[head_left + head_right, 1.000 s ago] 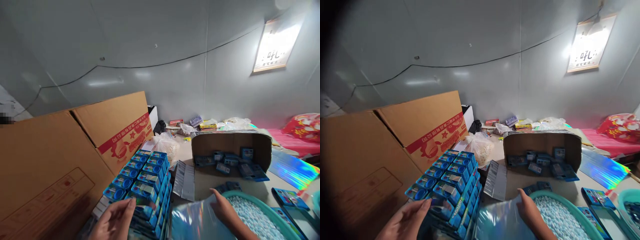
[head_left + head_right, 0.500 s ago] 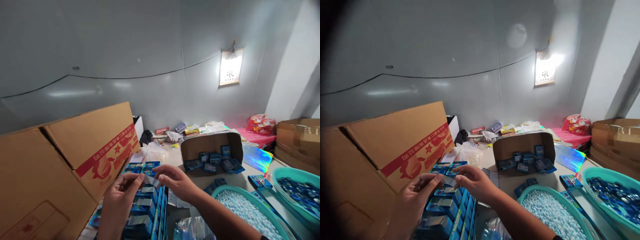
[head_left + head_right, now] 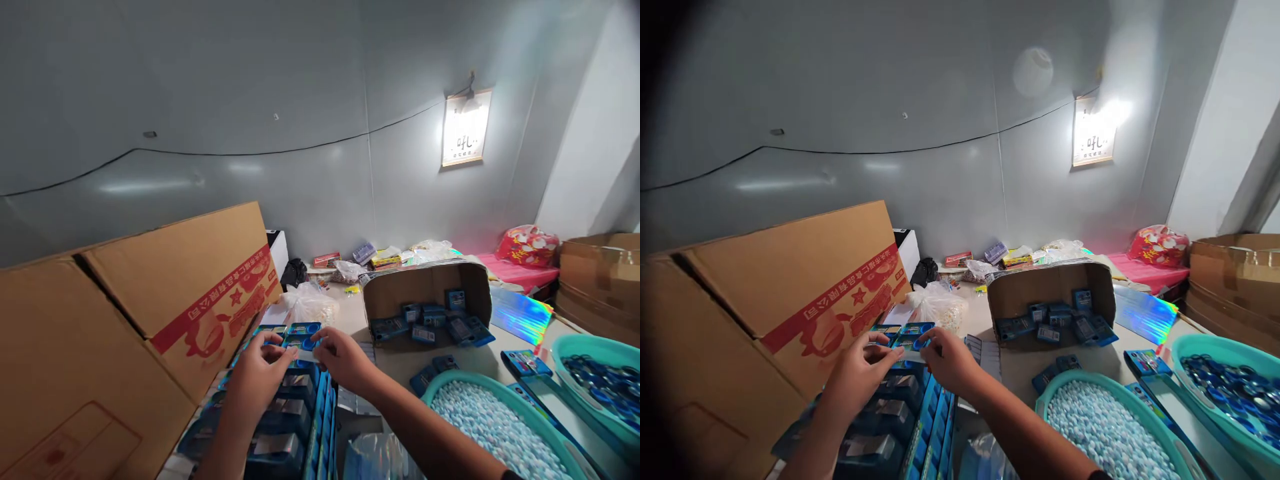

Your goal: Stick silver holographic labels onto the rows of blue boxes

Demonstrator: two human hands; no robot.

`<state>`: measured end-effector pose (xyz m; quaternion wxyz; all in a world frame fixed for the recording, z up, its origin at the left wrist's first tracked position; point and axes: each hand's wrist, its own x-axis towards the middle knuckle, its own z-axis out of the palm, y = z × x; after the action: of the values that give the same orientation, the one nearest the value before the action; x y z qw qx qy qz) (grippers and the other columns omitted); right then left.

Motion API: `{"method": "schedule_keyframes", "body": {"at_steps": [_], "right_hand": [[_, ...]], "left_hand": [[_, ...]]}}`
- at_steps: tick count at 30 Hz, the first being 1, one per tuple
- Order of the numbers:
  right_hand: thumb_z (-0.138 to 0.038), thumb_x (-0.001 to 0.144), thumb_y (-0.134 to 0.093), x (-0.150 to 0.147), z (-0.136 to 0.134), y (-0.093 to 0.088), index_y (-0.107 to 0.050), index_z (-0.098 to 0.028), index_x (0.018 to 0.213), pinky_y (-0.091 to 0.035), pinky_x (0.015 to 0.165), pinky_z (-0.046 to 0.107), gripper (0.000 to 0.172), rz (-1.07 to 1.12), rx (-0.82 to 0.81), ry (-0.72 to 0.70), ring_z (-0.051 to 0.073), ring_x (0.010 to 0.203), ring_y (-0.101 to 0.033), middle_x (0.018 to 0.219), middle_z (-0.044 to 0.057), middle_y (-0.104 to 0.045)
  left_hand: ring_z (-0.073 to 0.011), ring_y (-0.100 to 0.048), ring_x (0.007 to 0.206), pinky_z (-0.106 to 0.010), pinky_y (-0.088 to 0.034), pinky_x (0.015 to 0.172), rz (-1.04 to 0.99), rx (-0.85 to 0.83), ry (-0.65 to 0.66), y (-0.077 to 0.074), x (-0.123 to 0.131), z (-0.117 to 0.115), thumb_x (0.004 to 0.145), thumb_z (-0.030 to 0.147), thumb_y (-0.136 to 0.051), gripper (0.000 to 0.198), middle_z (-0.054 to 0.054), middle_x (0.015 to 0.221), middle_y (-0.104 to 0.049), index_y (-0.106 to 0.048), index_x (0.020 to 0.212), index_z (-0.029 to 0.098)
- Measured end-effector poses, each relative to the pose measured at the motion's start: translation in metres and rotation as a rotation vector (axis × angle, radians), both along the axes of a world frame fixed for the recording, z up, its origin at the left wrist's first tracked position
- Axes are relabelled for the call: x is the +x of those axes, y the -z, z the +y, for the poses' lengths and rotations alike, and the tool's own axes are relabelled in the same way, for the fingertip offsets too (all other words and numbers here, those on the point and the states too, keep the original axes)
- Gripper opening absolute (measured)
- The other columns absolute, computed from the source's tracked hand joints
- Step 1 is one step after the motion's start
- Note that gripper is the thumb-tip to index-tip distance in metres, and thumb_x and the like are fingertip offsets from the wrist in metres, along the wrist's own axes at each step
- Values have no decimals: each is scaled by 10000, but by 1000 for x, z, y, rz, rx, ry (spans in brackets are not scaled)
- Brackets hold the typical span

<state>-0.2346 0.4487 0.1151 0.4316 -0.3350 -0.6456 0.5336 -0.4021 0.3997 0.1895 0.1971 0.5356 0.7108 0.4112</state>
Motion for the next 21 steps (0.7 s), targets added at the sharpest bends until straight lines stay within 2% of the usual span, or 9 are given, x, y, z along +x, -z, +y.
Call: {"method": "schedule_keyframes", "body": {"at_steps": [3, 6, 10, 13, 17, 21], "right_hand": [[-222, 831, -580, -3, 6, 9, -508, -218, 902, -299, 586, 259, 101, -10, 46, 52, 118, 615, -435, 668, -73, -486], [-278, 809, -605, -7, 12, 20, -386, -234, 756, -280, 610, 269, 230, 10, 103, 72, 119, 650, -374, 668, -69, -408], [-460, 832, -642, -13, 13, 33, -343, -248, 774, -307, 617, 265, 371, 180, 31, -67, 121, 657, -349, 696, -68, -380], [-598, 869, -607, -17, 11, 45, -321, -254, 797, -327, 624, 264, 453, 271, 1, -96, 126, 666, -345, 720, -64, -355], [-706, 907, -486, -19, 7, 71, -299, -254, 732, -315, 601, 269, 519, 17, 53, -29, 124, 649, -316, 688, -60, -307], [-665, 921, -488, -9, 0, 102, -311, -248, 693, -343, 602, 279, 507, -192, 33, 11, 133, 634, -370, 662, -46, -333]], "left_hand": [[-238, -684, 684, -341, -482, 688, 97, -36, 0, 7, -4, 5, 618, 595, -667, 459, -21, 694, -738, -541, 891, 249], [-222, -667, 653, -332, -471, 675, 124, -91, 11, 14, -8, 8, 660, 558, -651, 424, -9, 682, -718, -535, 918, 242], [-234, -660, 733, -351, -488, 718, 216, -110, 34, 13, -10, 9, 657, 538, -662, 423, -46, 793, -692, -603, 923, 216], [-249, -651, 774, -370, -490, 748, 257, -117, 9, 9, -9, 8, 631, 542, -701, 448, -69, 843, -686, -638, 911, 198], [-251, -664, 787, -361, -487, 742, 228, -164, 21, 9, -8, 8, 662, 565, -707, 402, -74, 829, -713, -637, 821, 203], [-266, -695, 812, -377, -514, 764, 210, -186, 39, 11, -6, 10, 677, 571, -706, 413, -83, 845, -737, -663, 846, 196]]}}
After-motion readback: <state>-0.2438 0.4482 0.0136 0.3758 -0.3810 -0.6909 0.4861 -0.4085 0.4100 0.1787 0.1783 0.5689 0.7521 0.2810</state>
